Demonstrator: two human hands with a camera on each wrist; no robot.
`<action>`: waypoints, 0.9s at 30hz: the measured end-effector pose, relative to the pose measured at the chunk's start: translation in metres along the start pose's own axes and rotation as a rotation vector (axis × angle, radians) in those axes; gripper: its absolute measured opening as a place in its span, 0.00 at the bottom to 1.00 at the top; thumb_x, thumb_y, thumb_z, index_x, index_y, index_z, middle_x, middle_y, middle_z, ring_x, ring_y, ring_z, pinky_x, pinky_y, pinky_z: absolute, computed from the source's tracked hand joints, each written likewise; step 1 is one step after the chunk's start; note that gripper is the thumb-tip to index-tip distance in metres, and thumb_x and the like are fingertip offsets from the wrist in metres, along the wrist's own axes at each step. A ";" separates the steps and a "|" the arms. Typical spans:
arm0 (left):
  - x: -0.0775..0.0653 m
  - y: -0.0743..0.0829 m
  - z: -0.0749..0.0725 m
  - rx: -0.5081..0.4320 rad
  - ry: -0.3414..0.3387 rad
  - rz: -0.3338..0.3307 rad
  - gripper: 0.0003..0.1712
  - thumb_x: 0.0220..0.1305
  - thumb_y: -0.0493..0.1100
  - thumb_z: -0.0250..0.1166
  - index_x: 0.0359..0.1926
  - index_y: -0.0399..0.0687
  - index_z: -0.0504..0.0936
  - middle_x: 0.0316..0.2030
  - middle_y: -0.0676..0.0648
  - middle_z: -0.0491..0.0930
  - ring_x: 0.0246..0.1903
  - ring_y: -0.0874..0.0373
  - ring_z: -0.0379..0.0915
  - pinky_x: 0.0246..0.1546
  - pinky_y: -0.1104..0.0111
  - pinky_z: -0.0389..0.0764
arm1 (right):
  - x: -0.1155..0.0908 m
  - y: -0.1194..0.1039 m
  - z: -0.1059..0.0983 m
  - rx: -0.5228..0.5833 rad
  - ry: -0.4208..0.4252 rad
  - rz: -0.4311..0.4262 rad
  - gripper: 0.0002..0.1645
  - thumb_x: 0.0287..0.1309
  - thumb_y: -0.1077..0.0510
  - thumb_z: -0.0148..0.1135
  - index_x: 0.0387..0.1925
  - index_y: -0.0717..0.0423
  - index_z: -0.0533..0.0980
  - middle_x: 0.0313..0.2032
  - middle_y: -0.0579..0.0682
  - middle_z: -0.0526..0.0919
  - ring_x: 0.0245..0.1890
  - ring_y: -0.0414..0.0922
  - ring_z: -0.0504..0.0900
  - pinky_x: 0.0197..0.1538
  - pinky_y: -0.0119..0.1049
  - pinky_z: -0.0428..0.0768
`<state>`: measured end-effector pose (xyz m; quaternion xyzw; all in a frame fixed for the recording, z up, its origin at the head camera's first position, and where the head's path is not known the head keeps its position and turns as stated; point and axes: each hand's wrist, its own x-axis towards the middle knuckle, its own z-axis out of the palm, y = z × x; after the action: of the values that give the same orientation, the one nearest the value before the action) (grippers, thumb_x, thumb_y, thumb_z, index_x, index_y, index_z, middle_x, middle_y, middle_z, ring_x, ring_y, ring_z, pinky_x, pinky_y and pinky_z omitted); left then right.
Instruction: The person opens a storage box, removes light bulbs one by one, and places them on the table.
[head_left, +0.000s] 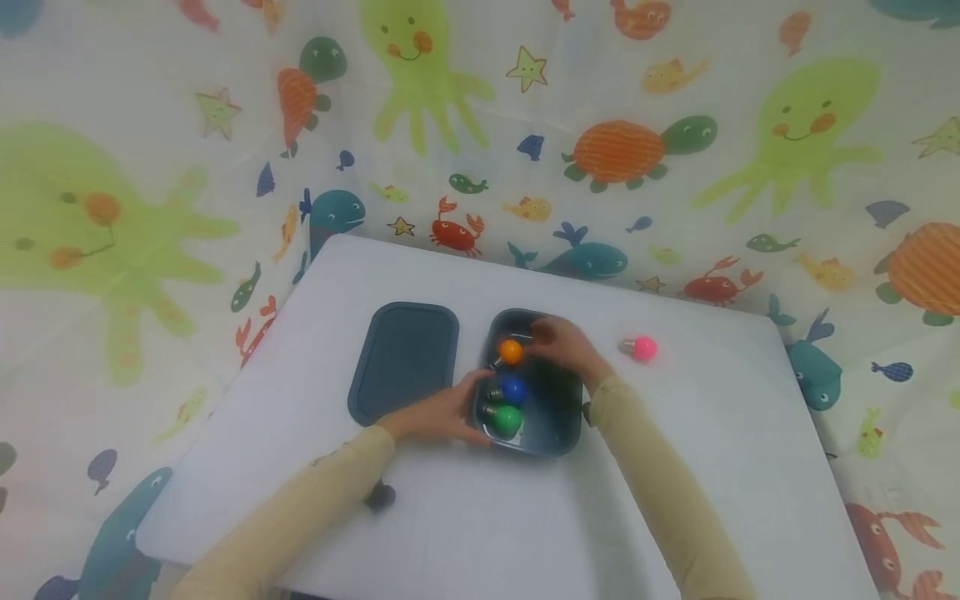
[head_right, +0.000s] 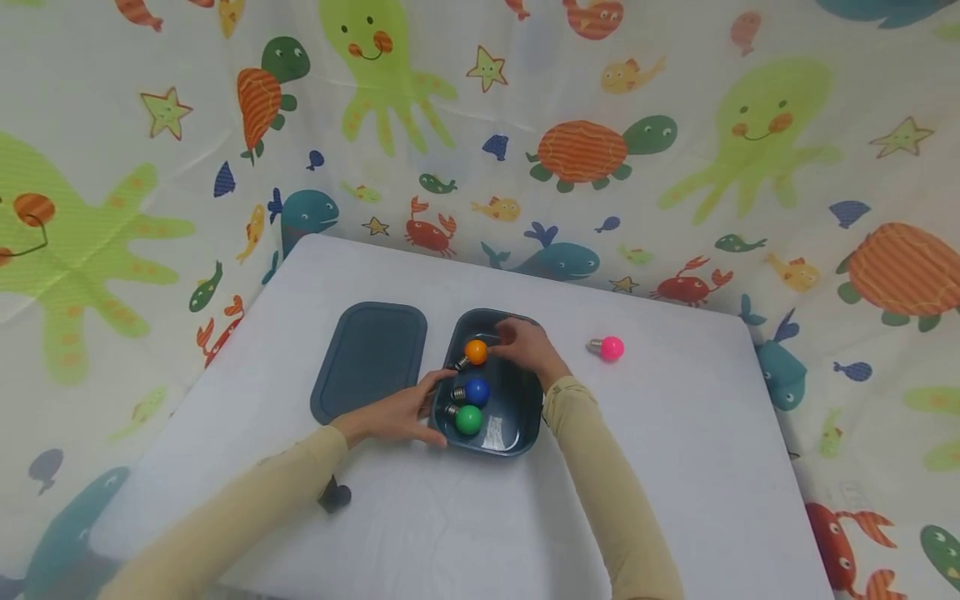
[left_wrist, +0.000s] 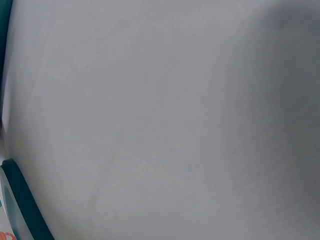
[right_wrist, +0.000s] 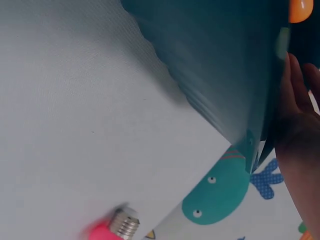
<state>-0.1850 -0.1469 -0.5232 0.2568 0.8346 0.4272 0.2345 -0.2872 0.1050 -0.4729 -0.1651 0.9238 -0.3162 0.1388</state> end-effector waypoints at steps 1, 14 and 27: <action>0.001 0.000 -0.001 0.004 0.000 -0.003 0.62 0.39 0.64 0.72 0.68 0.72 0.40 0.63 0.43 0.65 0.50 0.57 0.73 0.51 0.66 0.75 | 0.001 0.000 0.000 -0.009 -0.009 -0.006 0.34 0.47 0.50 0.69 0.55 0.59 0.71 0.49 0.56 0.79 0.49 0.51 0.77 0.56 0.46 0.75; 0.011 -0.009 -0.004 -0.079 -0.005 0.011 0.65 0.40 0.61 0.73 0.69 0.73 0.34 0.69 0.44 0.52 0.60 0.55 0.66 0.57 0.66 0.73 | 0.014 -0.016 -0.003 -0.040 -0.121 0.107 0.34 0.45 0.47 0.70 0.55 0.53 0.72 0.53 0.51 0.77 0.52 0.49 0.75 0.59 0.47 0.72; 0.020 -0.016 -0.005 -0.152 0.010 0.065 0.68 0.41 0.56 0.74 0.70 0.63 0.32 0.71 0.44 0.48 0.65 0.54 0.58 0.61 0.62 0.67 | 0.024 -0.018 0.002 -0.026 -0.167 0.143 0.33 0.47 0.45 0.69 0.54 0.50 0.71 0.55 0.50 0.76 0.55 0.49 0.73 0.60 0.49 0.71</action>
<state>-0.2066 -0.1455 -0.5370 0.2631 0.7922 0.4979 0.2352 -0.3044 0.0812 -0.4668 -0.1262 0.9225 -0.2787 0.2352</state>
